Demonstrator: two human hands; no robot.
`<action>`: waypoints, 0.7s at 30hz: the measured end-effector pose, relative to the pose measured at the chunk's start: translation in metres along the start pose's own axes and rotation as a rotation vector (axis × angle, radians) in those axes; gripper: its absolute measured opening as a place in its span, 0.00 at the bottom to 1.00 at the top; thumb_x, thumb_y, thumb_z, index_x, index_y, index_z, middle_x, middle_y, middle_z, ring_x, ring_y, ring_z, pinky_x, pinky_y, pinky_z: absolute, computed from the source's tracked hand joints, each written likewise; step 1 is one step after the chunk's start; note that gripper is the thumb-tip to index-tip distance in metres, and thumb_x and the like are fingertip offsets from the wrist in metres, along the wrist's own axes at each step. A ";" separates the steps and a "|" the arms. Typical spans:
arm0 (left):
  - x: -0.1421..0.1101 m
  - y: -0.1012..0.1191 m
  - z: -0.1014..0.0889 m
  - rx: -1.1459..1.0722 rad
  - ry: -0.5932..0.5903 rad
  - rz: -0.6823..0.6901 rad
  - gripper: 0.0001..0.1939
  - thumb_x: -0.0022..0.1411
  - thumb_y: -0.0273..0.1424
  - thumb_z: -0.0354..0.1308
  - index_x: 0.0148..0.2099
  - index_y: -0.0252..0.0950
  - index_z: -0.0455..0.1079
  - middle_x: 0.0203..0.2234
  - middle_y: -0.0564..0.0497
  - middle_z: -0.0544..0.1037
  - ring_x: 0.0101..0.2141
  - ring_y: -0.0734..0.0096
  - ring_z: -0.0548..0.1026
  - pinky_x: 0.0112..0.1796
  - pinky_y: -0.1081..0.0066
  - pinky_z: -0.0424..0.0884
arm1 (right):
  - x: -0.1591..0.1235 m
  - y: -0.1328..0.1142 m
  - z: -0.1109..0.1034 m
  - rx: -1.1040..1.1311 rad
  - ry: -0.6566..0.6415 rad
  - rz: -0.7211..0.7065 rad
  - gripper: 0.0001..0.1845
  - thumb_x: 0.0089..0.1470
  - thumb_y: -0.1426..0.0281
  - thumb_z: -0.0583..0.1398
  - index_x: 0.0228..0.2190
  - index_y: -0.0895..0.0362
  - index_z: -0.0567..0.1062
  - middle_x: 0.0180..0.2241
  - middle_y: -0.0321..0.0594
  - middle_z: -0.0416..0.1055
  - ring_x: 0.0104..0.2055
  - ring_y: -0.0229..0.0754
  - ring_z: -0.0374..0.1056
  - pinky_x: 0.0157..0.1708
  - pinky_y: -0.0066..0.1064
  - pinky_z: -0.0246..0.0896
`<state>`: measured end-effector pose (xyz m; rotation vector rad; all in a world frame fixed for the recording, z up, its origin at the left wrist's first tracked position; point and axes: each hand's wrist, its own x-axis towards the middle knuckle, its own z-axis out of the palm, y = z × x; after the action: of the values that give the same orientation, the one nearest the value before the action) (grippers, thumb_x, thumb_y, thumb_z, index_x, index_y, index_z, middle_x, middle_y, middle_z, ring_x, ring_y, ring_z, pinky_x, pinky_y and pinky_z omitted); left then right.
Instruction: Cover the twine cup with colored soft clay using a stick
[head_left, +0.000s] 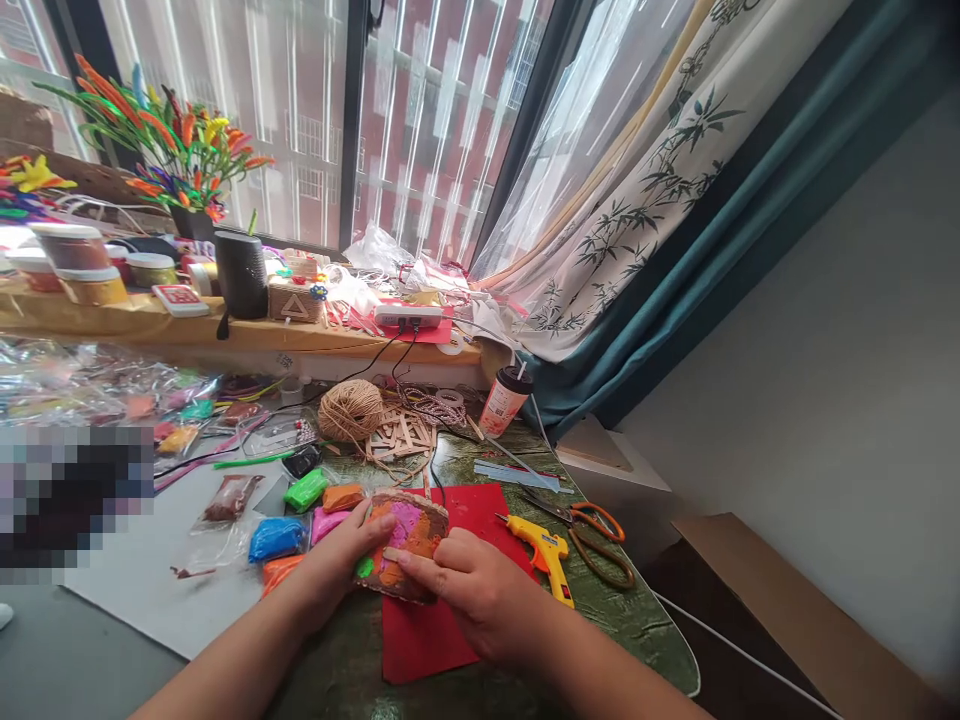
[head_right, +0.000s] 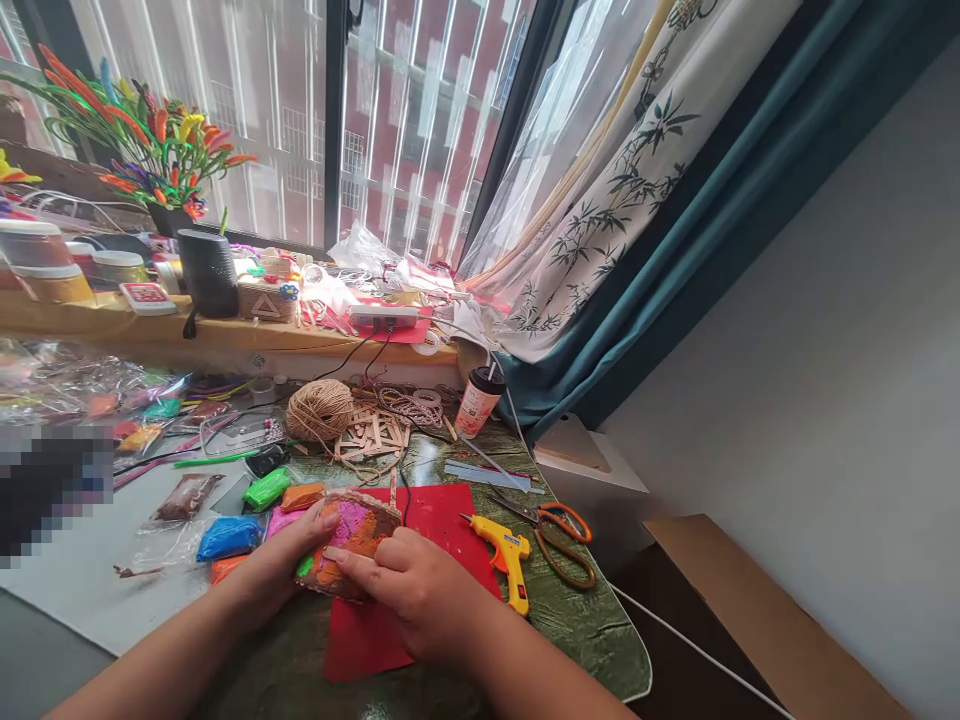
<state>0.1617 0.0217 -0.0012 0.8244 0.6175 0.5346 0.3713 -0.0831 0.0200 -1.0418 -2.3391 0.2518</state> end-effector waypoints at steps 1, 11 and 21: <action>0.000 0.000 0.000 0.010 0.001 0.001 0.40 0.59 0.46 0.74 0.67 0.36 0.68 0.54 0.37 0.84 0.53 0.43 0.84 0.48 0.56 0.80 | 0.001 -0.001 -0.003 0.014 0.003 -0.010 0.36 0.70 0.79 0.52 0.74 0.50 0.58 0.45 0.46 0.77 0.44 0.47 0.73 0.48 0.39 0.71; 0.018 -0.014 -0.015 0.102 -0.002 0.058 0.40 0.52 0.50 0.79 0.61 0.37 0.72 0.50 0.41 0.86 0.54 0.42 0.82 0.52 0.55 0.77 | 0.013 -0.019 -0.024 -0.124 -0.077 0.024 0.20 0.73 0.74 0.54 0.59 0.54 0.76 0.38 0.43 0.79 0.37 0.45 0.70 0.39 0.34 0.67; 0.008 -0.004 -0.004 0.151 -0.013 0.066 0.42 0.48 0.49 0.80 0.61 0.37 0.72 0.55 0.37 0.84 0.58 0.38 0.80 0.56 0.52 0.74 | 0.008 -0.018 -0.016 -0.166 -0.205 0.017 0.20 0.68 0.76 0.55 0.57 0.53 0.76 0.34 0.40 0.75 0.32 0.45 0.67 0.30 0.32 0.59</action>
<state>0.1654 0.0270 -0.0092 0.9922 0.6257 0.5467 0.3646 -0.0899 0.0430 -1.1630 -2.5717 0.1802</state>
